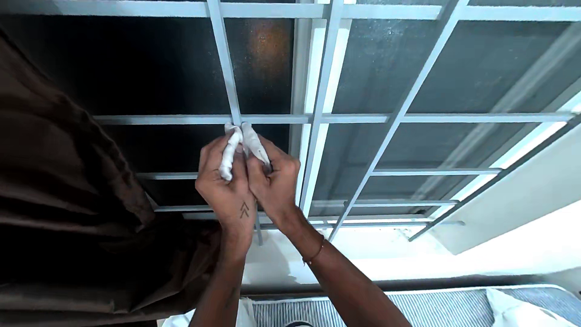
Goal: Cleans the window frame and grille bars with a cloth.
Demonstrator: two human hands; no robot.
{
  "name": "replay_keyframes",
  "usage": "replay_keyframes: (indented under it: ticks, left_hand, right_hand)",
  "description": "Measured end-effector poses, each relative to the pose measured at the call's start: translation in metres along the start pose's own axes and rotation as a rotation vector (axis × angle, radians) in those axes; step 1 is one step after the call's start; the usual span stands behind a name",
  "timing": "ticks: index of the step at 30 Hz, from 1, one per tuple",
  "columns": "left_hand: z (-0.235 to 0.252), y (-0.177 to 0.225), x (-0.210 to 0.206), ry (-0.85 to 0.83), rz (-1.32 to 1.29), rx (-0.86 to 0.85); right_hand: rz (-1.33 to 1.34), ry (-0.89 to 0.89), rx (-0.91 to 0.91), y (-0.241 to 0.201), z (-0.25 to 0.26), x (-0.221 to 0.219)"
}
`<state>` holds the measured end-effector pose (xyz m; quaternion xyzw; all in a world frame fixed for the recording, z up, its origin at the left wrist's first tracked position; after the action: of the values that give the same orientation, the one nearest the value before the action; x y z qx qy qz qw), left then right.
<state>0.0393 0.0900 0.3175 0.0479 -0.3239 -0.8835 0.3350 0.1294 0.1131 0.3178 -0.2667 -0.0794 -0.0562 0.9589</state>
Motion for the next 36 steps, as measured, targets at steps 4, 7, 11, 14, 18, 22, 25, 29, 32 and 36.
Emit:
replay_keyframes:
  ticks: [4,7,11,14,18,22,25,29,32,36]
  left_hand:
    - [-0.027,-0.03,-0.011,-0.012,0.138,-0.054]
    - [-0.066,-0.053,-0.015,-0.025,0.193,-0.077]
    - [-0.058,-0.045,-0.012,-0.017,0.206,-0.032]
    - [-0.018,-0.022,-0.004,-0.04,0.16,-0.026]
    - [0.004,-0.02,0.003,-0.014,0.128,-0.089]
    - [-0.034,-0.05,0.003,-0.09,0.306,-0.059]
    - [-0.051,-0.046,0.001,-0.096,0.332,-0.044]
    - [-0.032,-0.028,0.009,-0.105,0.233,-0.033]
    - [-0.003,-0.004,0.015,-0.071,0.149,-0.106]
    - [-0.005,-0.005,0.009,-0.085,0.181,-0.162]
  right_hand:
    - [-0.021,-0.086,-0.023,0.031,-0.025,-0.008]
    - [-0.013,-0.106,-0.08,0.047,-0.044,-0.014]
    - [-0.047,-0.113,-0.033,0.032,-0.036,-0.006]
    - [-0.095,-0.047,-0.004,0.009,-0.002,-0.003]
    - [-0.197,-0.053,-0.032,0.004,0.014,-0.004]
    - [-0.208,-0.084,-0.038,0.038,-0.031,-0.012]
    - [-0.201,-0.093,-0.009,0.042,-0.048,-0.015]
    - [-0.202,-0.058,0.009,0.019,-0.019,-0.011]
    - [-0.205,-0.046,-0.031,-0.008,0.015,-0.002]
    - [-0.22,-0.081,-0.025,0.007,0.004,-0.001]
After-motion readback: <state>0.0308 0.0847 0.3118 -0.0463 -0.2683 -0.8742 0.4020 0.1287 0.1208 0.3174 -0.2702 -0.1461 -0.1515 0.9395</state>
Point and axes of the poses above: each hand's wrist, its own z-axis towards the middle knuckle, its own x-axis out of the back of the hand, y = z × x, the point moved 1 cm from there along z, towards the middle knuckle, and after that the axes turned 9 degrees about -y, right-handed, at the moved point
